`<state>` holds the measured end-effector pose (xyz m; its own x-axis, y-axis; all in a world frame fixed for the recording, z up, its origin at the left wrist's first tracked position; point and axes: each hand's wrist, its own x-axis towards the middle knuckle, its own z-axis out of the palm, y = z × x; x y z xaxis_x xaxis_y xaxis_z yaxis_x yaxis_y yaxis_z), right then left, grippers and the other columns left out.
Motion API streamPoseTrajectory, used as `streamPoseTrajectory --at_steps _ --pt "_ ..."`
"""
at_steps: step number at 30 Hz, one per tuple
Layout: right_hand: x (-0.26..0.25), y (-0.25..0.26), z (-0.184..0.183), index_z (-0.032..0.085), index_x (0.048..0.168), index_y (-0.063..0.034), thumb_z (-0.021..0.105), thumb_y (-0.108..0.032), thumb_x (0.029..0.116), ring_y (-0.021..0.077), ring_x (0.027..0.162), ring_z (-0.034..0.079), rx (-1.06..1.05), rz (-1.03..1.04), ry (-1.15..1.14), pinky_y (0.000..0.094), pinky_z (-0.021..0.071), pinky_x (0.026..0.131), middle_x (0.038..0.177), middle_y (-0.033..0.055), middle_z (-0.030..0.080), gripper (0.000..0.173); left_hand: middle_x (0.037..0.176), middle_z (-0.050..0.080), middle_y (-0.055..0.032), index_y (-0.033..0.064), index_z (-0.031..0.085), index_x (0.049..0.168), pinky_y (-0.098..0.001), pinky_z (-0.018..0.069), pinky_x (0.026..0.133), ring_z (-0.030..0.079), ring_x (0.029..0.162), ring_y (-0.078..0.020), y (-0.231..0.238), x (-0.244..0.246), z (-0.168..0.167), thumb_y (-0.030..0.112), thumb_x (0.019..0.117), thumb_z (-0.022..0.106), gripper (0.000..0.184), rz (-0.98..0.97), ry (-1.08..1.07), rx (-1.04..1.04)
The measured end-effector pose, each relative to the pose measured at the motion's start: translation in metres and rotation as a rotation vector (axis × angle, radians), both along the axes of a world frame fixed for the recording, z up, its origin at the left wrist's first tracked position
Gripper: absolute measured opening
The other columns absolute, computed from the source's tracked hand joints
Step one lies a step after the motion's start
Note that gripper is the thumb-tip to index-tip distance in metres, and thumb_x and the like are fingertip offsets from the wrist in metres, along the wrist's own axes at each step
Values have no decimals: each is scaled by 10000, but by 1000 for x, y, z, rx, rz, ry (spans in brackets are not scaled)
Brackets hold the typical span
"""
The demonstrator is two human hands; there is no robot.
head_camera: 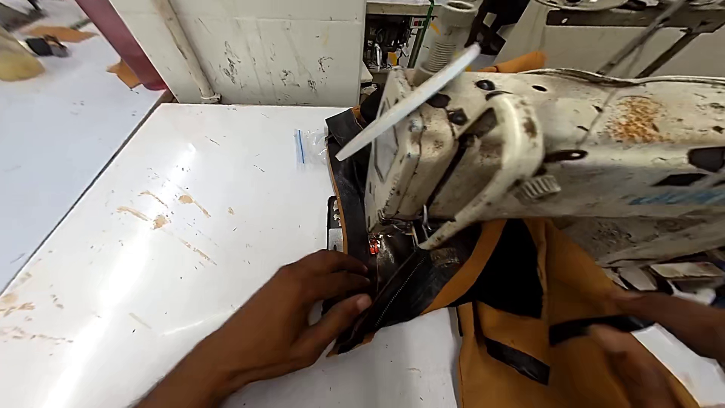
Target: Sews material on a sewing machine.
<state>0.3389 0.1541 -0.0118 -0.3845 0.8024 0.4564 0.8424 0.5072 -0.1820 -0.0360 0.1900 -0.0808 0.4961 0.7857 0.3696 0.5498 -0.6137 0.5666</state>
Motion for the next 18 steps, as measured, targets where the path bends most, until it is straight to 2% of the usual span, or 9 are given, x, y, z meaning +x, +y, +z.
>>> streamPoseTrajectory --at_steps 2,3,4,6,8,10,15,17,18 --pt "-20 -18 3 702 1142 -26 646 -231 1017 328 1051 712 -159 155 -7 489 570 900 1096 212 734 247 1290 670 53 197 755 1172 -321 555 985 614 1208 -80 -13 -1 9 689 938 553 581 -10 48 -44" --pt "-29 -24 -1 704 1154 -58 637 -235 1023 304 1069 708 -216 225 -31 467 565 923 1117 172 740 230 1294 660 53 197 740 1175 -335 549 996 607 1212 -92 -19 4 7 717 894 595 609 -2 117 -26" --pt "-37 -28 -8 709 1157 -78 629 -241 1028 279 1079 702 -249 289 -44 435 555 945 1129 139 743 222 1272 669 42 184 734 1145 -348 545 1002 618 1201 -107 -23 10 4 644 914 611 529 8 169 17" --pt "-53 -34 -28 715 1158 -95 599 -262 1045 239 1112 697 -266 395 -54 395 534 1005 1138 94 747 233 1133 720 17 140 749 1070 -343 578 940 678 1083 -112 -24 17 5 359 976 608 278 58 140 60" --pt "-66 -41 -49 704 1168 -118 556 -296 1063 195 1157 682 -228 474 -52 375 510 1061 1164 53 738 254 1005 741 24 111 744 1093 -286 600 846 703 932 -50 -18 16 24 270 1004 612 225 149 44 13" --pt "-77 -43 -64 704 1225 -138 513 -366 1072 166 1216 660 -193 486 -44 377 508 1090 1229 27 723 334 1003 746 40 104 715 1137 -228 598 852 701 911 9 -7 13 39 266 1015 629 221 208 -50 -18" --pt "-89 -6 -72 570 1453 -101 441 -477 1060 259 1408 517 -292 386 -137 509 377 1194 1495 90 568 559 982 725 54 116 688 1117 -181 593 801 690 863 34 13 11 48 288 996 668 212 263 -135 -5" --pt "-82 22 -68 542 1462 -52 425 -487 1065 367 1321 572 -278 264 -253 596 408 1109 1418 172 609 601 983 731 62 113 679 1114 -175 605 811 703 868 33 15 11 47 272 993 677 200 253 -178 -19" --pt "-76 38 -63 603 1379 -25 430 -476 1067 427 1159 641 -242 206 -292 642 461 982 1228 219 680 576 983 732 63 111 673 1115 -177 609 811 706 868 30 15 11 47 266 994 678 197 249 -201 -30"
